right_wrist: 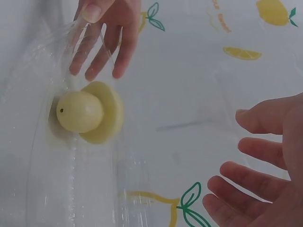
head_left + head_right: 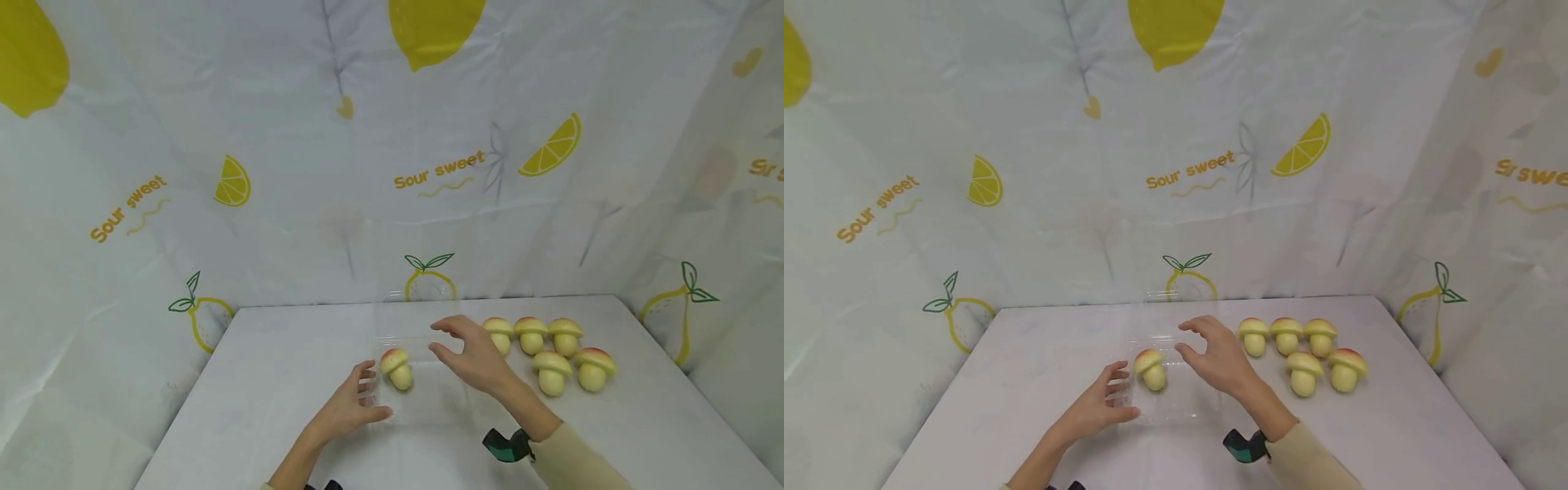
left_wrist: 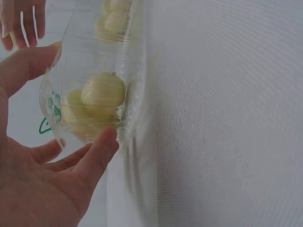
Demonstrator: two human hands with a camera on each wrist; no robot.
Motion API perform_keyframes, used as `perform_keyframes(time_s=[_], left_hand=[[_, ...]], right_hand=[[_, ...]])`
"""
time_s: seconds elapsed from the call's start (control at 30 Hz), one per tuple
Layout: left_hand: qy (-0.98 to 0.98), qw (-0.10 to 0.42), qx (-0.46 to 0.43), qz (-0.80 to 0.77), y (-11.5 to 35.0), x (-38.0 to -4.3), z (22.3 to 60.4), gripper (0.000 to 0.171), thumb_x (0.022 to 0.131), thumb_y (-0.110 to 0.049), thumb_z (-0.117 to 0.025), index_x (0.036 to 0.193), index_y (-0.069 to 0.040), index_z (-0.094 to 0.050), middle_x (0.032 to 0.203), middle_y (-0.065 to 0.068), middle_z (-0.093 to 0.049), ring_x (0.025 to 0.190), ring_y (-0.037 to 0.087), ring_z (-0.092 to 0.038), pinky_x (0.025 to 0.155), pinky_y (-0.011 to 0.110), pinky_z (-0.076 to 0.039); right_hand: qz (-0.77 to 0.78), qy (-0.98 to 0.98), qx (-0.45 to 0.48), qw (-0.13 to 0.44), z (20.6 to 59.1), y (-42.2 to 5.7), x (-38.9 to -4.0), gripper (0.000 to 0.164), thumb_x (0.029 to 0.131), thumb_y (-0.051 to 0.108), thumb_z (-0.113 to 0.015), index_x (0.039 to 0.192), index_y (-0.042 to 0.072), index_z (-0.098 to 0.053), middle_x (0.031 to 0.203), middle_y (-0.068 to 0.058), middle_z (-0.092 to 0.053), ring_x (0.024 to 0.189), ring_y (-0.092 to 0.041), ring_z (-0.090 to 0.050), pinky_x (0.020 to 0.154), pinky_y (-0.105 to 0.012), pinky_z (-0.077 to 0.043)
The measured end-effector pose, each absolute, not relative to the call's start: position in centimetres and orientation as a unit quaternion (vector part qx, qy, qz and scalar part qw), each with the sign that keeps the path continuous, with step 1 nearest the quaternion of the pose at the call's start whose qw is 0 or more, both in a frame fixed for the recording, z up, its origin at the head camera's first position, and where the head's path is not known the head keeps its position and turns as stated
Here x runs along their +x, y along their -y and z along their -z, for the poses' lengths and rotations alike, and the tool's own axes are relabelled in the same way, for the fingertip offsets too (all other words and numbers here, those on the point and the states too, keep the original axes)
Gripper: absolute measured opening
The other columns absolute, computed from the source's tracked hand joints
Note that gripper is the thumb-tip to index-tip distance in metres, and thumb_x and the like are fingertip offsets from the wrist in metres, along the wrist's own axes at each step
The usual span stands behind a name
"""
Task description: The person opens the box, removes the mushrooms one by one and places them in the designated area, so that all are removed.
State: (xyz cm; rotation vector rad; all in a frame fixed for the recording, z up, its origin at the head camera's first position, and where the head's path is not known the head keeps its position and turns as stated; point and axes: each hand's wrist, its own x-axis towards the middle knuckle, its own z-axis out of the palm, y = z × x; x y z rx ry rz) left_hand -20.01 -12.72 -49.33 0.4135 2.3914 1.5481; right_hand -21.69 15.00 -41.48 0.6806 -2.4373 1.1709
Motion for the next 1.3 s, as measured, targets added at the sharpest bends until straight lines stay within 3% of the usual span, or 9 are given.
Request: perform_keyframes(time_s=[0.27,0.9,1.13,1.3], left_hand=[[-0.826,0.131,0.139,-0.530,12.7,-20.0,49.3,0.095,0.083,-0.020,-0.086,0.155,0.000,-0.027,0.148,0.026,-0.041,0.134,0.049,-0.045,0.107,0.055,-0.047],[-0.822,0.140,0.139,-0.534,12.8,-20.0,49.1,0.096,0.083,-0.021,-0.085,0.156,-0.001,-0.026,0.149,0.026,-0.040,0.135,0.049,-0.044,0.107,0.055,-0.047],[-0.822,0.140,0.141,-0.534,12.8,-20.0,49.1,0.095,0.084,-0.021,-0.085,0.156,-0.002,-0.026,0.149,0.025,-0.040,0.135,0.049,-0.044,0.107,0.055,-0.047],[-0.819,0.136,0.145,-0.537,12.8,-20.0,49.2,0.095,0.084,-0.020,-0.084,0.156,-0.002,-0.026,0.149,0.025,-0.040,0.135,0.049,-0.045,0.107,0.055,-0.048]], right_hand=[[-0.418,0.859,0.245,0.164,41.8,-13.9,-22.2,0.028,0.087,0.013,-0.080,0.114,0.007,-0.072,0.113,-0.005,-0.070,0.104,-0.026,-0.064,0.090,-0.048,-0.058],[-0.446,0.859,0.239,0.072,43.7,-11.1,-23.4,0.029,0.092,0.015,-0.076,0.119,0.008,-0.069,0.117,-0.005,-0.067,0.111,-0.028,-0.062,0.099,-0.047,-0.054],[-0.465,0.852,0.237,0.042,44.9,-10.2,-23.9,0.030,0.092,0.015,-0.074,0.119,0.002,-0.068,0.118,-0.014,-0.067,0.112,-0.040,-0.061,0.098,-0.054,-0.053],[-0.445,0.864,0.236,0.024,45.8,-9.7,-24.3,0.033,0.092,0.018,-0.074,0.119,0.001,-0.068,0.119,-0.012,-0.067,0.113,-0.035,-0.061,0.097,-0.053,-0.053]])
